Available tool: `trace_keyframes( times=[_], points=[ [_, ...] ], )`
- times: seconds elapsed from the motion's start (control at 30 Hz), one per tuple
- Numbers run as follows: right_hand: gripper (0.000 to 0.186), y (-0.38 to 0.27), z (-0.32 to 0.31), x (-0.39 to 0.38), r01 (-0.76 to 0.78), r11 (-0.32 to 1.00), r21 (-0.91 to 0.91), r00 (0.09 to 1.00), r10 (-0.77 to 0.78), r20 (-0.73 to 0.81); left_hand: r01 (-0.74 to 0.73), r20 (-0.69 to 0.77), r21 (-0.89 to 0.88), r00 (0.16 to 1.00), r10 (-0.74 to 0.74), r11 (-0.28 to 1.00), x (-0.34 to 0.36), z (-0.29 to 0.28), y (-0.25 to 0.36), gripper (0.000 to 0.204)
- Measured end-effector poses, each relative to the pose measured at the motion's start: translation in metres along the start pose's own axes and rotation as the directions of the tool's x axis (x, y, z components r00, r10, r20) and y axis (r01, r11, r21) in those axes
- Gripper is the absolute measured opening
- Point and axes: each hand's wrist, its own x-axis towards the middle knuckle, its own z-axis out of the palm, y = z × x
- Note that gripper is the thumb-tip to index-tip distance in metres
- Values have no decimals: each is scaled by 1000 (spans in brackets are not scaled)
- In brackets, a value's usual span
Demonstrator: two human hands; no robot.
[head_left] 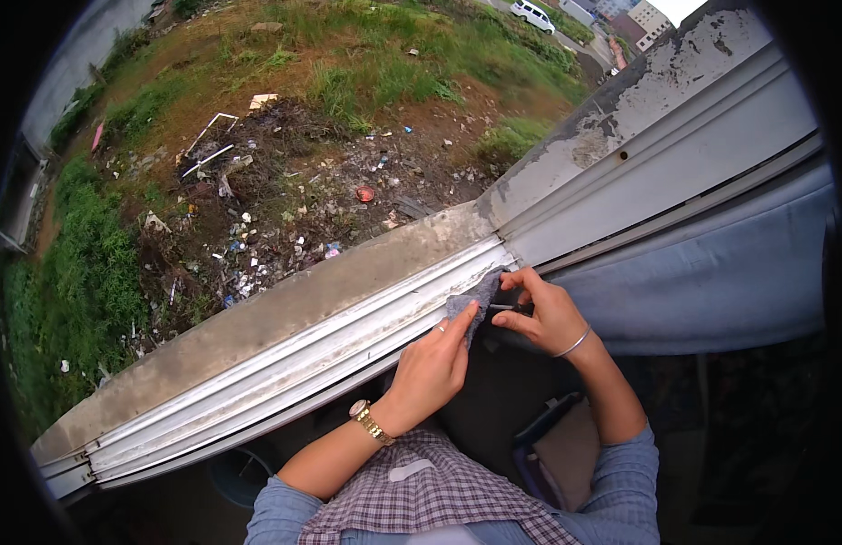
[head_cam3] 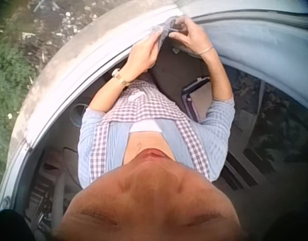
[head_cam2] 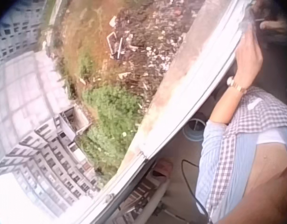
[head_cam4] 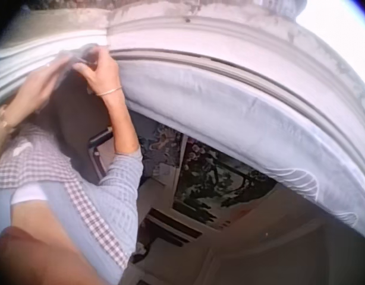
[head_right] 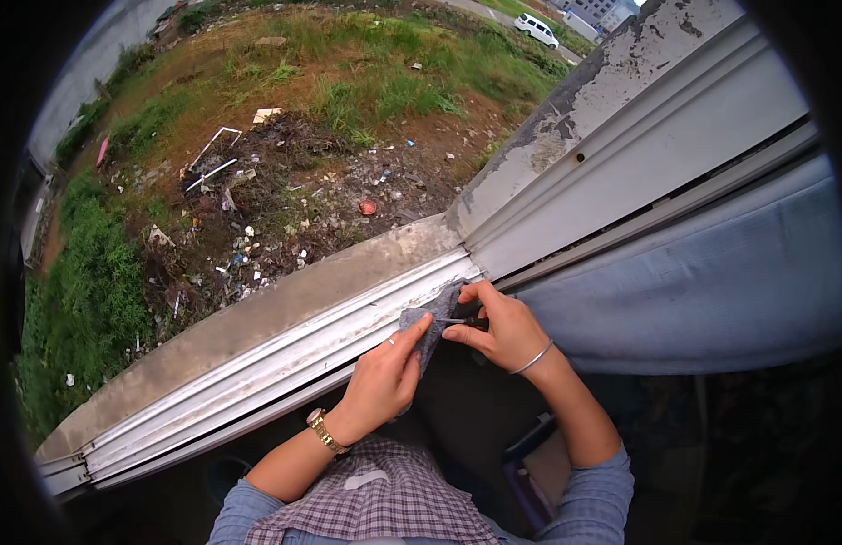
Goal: The person cleans a window frame using a wet cloth and a small metal tool. They wipe the frame, scrape debris from grooves, and repeatedly wipe the same areas while standing at an open window.
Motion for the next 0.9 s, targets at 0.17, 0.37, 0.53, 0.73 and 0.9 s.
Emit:
trace_keyframes(
  times=[0.17, 0.37, 0.53, 0.73, 0.9],
  points=[
    [52, 6, -5, 2, 119, 940, -319, 987, -148, -69, -20, -8, 98, 1000, 21, 995, 1, 2, -3, 56],
    [28, -11, -8, 7, 144, 869, -473, 989, -139, 45, -57, -29, 171, 998, 63, 984, 3, 3, -5, 55],
    [12, -5, -8, 13, 220, 851, -476, 972, -230, 39, -57, 2, 171, 998, 57, 984, 4, -1, -3, 56],
    [7, -22, -15, 38, 361, 680, -638, 929, -325, 179, -81, -5, 140, 997, 83, 987, 1, -6, -6, 56],
    [7, -15, -23, 60, 529, 615, -585, 849, -375, 373, -97, -59, 123, 993, 105, 988, -8, -9, -6, 57]
  ],
)
